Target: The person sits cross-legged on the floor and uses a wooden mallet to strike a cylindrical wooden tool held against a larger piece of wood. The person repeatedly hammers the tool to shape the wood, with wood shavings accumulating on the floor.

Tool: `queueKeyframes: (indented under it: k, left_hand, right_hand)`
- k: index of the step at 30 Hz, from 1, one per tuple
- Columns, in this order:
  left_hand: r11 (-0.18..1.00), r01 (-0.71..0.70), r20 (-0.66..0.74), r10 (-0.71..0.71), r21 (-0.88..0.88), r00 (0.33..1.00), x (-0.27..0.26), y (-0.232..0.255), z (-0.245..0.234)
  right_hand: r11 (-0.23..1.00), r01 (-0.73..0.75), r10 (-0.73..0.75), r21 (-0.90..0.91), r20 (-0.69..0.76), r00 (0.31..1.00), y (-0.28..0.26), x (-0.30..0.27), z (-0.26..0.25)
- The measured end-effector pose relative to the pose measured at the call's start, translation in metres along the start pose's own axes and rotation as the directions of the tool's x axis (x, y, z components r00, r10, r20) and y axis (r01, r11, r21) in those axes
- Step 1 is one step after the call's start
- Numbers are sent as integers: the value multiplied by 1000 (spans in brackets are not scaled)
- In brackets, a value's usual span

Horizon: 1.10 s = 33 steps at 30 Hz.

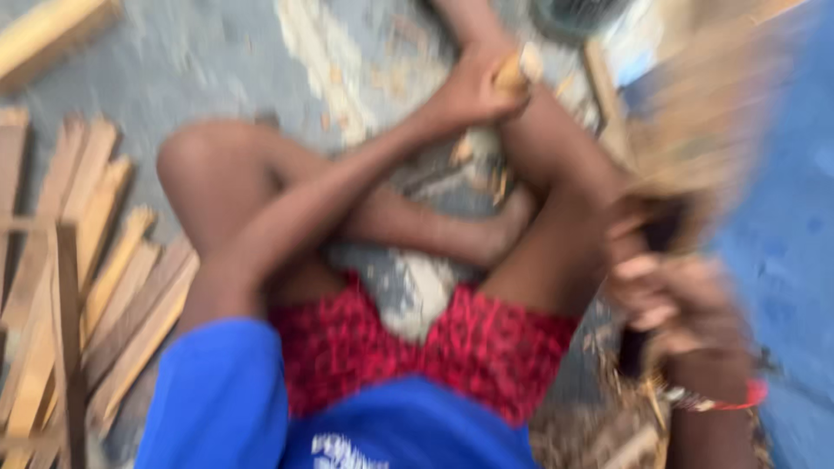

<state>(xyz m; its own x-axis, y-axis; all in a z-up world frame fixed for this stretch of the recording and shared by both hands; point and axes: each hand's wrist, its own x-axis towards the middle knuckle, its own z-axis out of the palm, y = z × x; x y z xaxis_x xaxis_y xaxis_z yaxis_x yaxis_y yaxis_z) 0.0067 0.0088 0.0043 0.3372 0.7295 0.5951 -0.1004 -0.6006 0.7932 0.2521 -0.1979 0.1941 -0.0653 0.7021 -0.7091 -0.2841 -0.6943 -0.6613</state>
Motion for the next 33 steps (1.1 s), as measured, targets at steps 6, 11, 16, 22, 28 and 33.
queueKeyframes:
  k: [6,11,16,22,28,33]
  left_hand:
    - [978,205,85,-201,-41,976,4,11,2]
    - [950,302,131,-291,-74,948,4,2,8]
    - [972,216,87,-208,-95,974,-7,-16,26]
    - [955,288,139,-275,-78,951,-4,-20,14]
    - [984,173,119,-168,-36,979,4,-40,13]
    - [956,292,137,-283,-45,949,-6,-37,19]
  right_hand:
    - [771,637,-637,9,16,771,-3,22,15]
    - [955,-113,32,274,282,959,31,26,16]
    - [927,368,-376,76,185,908,-5,-26,-19]
    - [929,361,-370,80,249,895,41,37,3]
    - [917,-30,-76,398,249,965,21,-5,-2]
    - [743,670,-669,13,68,740,-17,-8,-30]
